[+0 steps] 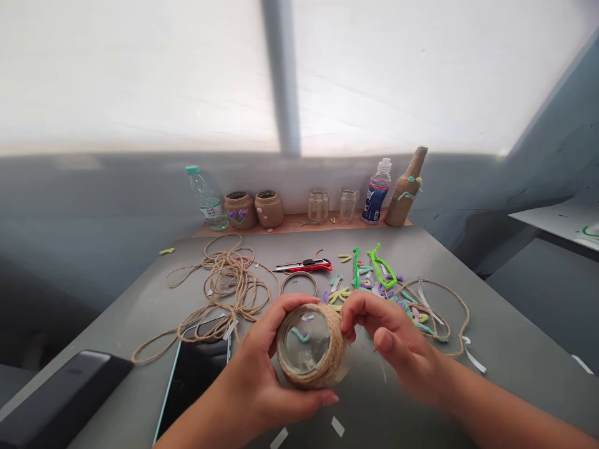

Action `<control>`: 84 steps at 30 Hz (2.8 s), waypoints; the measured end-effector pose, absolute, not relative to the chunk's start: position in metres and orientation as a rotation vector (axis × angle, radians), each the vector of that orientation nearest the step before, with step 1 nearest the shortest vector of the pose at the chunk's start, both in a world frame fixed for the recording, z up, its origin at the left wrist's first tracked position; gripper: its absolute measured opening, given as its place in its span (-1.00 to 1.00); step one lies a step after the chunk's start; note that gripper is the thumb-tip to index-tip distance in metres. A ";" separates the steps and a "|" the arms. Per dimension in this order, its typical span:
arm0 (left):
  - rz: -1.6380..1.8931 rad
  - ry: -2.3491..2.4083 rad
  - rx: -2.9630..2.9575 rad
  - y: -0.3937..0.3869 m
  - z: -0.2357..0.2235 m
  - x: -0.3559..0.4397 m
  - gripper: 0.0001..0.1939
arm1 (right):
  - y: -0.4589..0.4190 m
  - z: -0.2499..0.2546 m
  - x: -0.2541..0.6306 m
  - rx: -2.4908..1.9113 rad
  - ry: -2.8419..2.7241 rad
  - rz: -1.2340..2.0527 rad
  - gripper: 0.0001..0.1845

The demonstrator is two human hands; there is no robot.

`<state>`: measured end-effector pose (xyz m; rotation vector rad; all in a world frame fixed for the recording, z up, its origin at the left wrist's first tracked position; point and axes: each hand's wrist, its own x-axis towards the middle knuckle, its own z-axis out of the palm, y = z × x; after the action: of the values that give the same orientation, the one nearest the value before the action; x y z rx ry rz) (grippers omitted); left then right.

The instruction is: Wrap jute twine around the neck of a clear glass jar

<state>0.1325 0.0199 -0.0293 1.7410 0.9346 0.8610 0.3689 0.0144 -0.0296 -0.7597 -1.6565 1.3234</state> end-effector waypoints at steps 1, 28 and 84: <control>0.869 0.943 1.763 0.019 -0.029 0.133 -0.16 | 0.014 -0.029 0.369 -0.757 -1.669 1.302 -0.41; 0.822 1.014 2.301 0.015 -0.013 0.127 -0.20 | 0.007 -0.027 0.367 -0.789 -1.630 1.189 -0.63; 0.859 0.933 2.287 0.015 -0.031 0.136 -0.23 | 0.008 -0.014 0.358 -0.888 -1.397 1.272 -0.87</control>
<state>0.1359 0.0155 -0.0312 2.2874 0.9330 0.8592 0.3584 0.0079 -0.0141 -0.8883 -1.3972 1.2724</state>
